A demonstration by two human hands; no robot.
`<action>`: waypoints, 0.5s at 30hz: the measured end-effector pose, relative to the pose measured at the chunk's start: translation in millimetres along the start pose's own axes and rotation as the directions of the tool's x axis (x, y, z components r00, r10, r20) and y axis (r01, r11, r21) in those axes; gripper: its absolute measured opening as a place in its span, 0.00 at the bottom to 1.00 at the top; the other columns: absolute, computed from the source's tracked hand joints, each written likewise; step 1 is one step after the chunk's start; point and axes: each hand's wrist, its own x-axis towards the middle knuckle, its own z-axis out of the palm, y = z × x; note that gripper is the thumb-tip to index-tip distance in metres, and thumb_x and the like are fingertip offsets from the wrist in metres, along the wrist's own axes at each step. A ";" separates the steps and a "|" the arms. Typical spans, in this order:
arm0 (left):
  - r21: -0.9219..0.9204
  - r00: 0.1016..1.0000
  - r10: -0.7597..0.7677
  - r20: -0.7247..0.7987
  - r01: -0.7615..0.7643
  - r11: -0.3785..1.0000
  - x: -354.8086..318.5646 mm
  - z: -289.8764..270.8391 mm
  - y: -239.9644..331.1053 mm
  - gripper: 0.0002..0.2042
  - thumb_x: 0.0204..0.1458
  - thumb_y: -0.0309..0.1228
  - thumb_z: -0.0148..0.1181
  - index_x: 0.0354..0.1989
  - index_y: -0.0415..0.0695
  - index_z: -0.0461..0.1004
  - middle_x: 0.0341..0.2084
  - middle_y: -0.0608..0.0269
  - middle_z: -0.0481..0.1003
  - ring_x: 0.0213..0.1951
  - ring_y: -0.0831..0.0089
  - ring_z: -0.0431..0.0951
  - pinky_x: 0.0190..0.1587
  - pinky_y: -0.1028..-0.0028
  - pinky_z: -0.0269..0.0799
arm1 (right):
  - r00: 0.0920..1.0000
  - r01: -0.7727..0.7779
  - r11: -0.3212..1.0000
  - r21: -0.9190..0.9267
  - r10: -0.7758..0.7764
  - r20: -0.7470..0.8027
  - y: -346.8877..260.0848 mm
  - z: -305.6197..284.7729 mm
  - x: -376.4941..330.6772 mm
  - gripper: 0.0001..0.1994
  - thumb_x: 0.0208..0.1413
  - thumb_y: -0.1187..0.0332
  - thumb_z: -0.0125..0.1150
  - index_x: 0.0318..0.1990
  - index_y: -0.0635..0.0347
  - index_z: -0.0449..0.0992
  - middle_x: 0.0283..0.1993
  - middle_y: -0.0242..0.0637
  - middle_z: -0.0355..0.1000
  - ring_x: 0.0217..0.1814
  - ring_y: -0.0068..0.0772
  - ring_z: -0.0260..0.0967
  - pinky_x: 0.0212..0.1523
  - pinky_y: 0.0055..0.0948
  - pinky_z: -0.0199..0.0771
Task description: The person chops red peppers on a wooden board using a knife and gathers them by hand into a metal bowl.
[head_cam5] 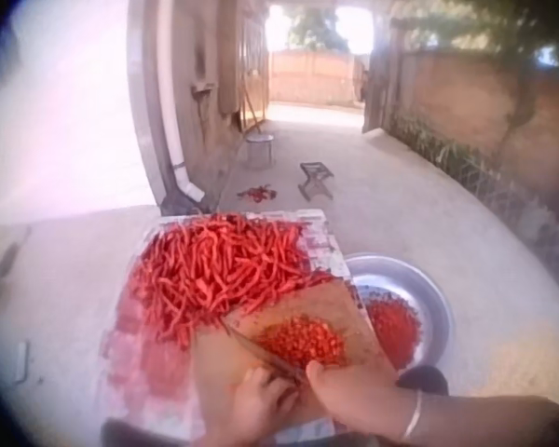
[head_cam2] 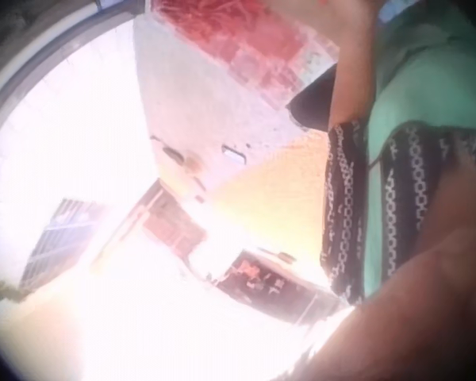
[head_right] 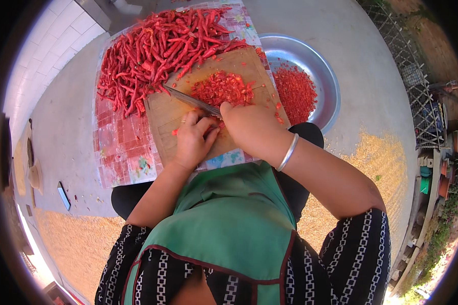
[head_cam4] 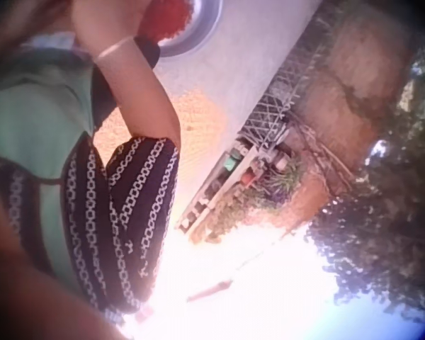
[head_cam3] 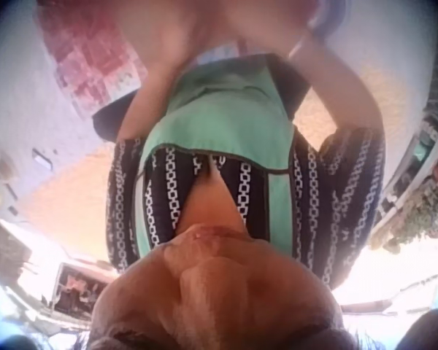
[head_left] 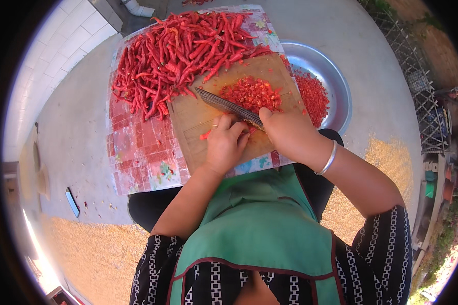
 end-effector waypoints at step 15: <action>0.032 1.000 -0.004 0.030 0.003 0.999 24.0 10.2 4.7 0.13 0.39 0.27 0.69 0.35 0.45 0.77 0.40 0.54 0.70 0.45 0.53 0.69 0.46 0.60 0.70 | 0.992 0.023 0.999 0.039 -0.018 -0.129 29.8 17.1 16.0 0.05 0.54 0.72 0.50 0.37 0.64 0.64 0.25 0.50 0.74 0.29 0.54 0.76 0.28 0.48 0.75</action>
